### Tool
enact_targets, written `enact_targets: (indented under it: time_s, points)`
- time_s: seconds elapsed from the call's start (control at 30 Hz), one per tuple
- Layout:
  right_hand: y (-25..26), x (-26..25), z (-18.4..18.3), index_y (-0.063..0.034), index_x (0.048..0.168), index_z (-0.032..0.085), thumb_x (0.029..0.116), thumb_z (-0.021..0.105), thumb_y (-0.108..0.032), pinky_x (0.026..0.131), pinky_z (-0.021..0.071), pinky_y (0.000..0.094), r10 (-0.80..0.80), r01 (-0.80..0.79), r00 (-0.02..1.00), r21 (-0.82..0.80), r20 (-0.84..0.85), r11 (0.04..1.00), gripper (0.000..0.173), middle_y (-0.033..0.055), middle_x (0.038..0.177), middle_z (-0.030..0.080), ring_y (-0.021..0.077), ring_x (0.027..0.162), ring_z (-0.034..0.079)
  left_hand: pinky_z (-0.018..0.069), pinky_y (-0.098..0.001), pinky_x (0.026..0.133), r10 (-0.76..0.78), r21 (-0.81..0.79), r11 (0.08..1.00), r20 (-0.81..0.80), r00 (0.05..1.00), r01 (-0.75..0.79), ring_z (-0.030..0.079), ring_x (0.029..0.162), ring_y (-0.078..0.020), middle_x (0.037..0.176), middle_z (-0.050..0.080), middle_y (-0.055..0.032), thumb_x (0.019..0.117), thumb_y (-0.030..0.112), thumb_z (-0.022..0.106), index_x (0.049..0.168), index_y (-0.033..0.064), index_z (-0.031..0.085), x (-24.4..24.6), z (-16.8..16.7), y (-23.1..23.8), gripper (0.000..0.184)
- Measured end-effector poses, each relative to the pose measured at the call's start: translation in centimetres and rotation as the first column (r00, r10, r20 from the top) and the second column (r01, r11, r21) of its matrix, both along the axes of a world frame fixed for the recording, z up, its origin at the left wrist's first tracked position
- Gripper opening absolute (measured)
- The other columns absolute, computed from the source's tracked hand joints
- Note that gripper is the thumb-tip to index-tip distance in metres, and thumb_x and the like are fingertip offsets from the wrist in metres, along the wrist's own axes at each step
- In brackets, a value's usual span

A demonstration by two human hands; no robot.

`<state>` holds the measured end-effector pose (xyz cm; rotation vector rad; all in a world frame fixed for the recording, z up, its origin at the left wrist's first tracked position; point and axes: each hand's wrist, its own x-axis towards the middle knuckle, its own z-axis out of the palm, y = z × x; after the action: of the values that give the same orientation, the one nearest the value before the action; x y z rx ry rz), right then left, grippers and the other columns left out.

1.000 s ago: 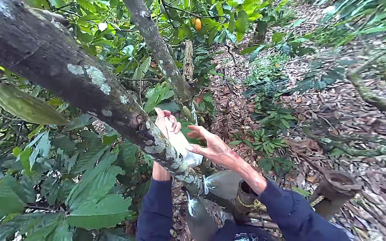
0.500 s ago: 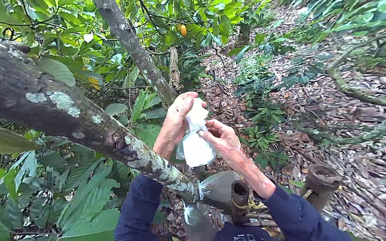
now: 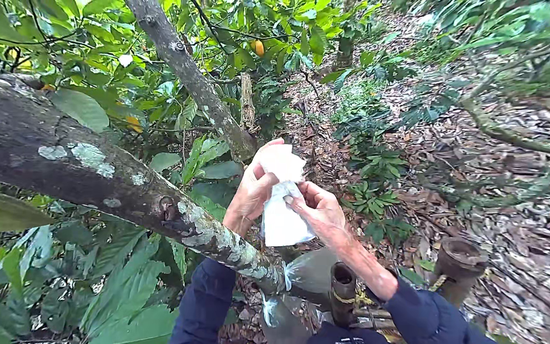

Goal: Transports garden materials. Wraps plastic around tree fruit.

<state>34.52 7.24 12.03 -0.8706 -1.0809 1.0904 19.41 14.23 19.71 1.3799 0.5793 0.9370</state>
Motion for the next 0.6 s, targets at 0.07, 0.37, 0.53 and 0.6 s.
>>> enact_targets:
  time_s: [0.07, 0.37, 0.53, 0.6]
  points:
    - [0.1, -0.4, -0.7, -0.0044, 0.126, 0.068, 0.0957, 0.071, -0.021, 0.078, 0.0609, 0.0272, 0.006, -0.006, 0.999, 0.004, 0.041, 1.000, 0.035, 0.0032, 0.110, 0.076, 0.0105, 0.086, 0.072, 0.0606, -0.0382, 0.086, 0.079, -0.066, 0.995, 0.044, 0.996, -0.076, 0.072, 0.092, -0.0196, 0.104, 0.072, -0.0128, 0.0984, 0.010, 0.064, 0.131, 0.0069, 0.055, 0.3, -0.2, -0.2, 0.034]
    - [0.3, 0.2, -2.6, -0.0081, 0.114, 0.069, 0.0987, 0.068, -0.027, 0.081, 0.0595, 0.0260, 0.132, -0.143, 0.979, 0.062, 0.154, 0.988, 0.025, 0.0018, 0.099, 0.074, 0.0093, 0.089, 0.070, 0.0497, -0.0268, 0.049, 0.071, -0.231, 0.973, 0.166, 0.984, -0.031, 0.048, 0.047, -0.0106, 0.063, 0.047, 0.0002, 0.1099, 0.029, 0.044, 0.117, 0.0057, 0.060, 0.4, -0.4, 0.8, 0.028]
    - [0.4, 0.7, -3.1, -0.0092, 0.100, 0.073, 0.0921, 0.076, -0.026, 0.065, 0.0573, 0.0271, 0.073, -0.077, 0.990, 0.028, 0.124, 0.997, 0.018, 0.0017, 0.082, 0.072, 0.0106, 0.072, 0.068, 0.0473, -0.0244, 0.044, 0.105, -0.242, 0.969, 0.192, 0.976, -0.057, 0.046, 0.042, -0.0091, 0.057, 0.046, 0.0004, 0.1067, 0.018, 0.052, 0.109, 0.0003, 0.062, 0.5, -1.1, 0.9, 0.021]
    - [0.5, 1.3, -2.9, -0.0101, 0.108, 0.073, 0.0959, 0.071, -0.025, 0.072, 0.0586, 0.0269, 0.073, -0.081, 0.984, 0.038, 0.164, 0.996, 0.019, 0.0011, 0.091, 0.074, 0.0097, 0.080, 0.070, 0.0477, -0.0245, 0.044, 0.143, -0.260, 0.961, 0.189, 0.971, -0.090, 0.047, 0.042, -0.0093, 0.057, 0.046, -0.0001, 0.1060, 0.016, 0.052, 0.106, -0.0007, 0.061, 0.5, -1.2, 0.9, 0.018]
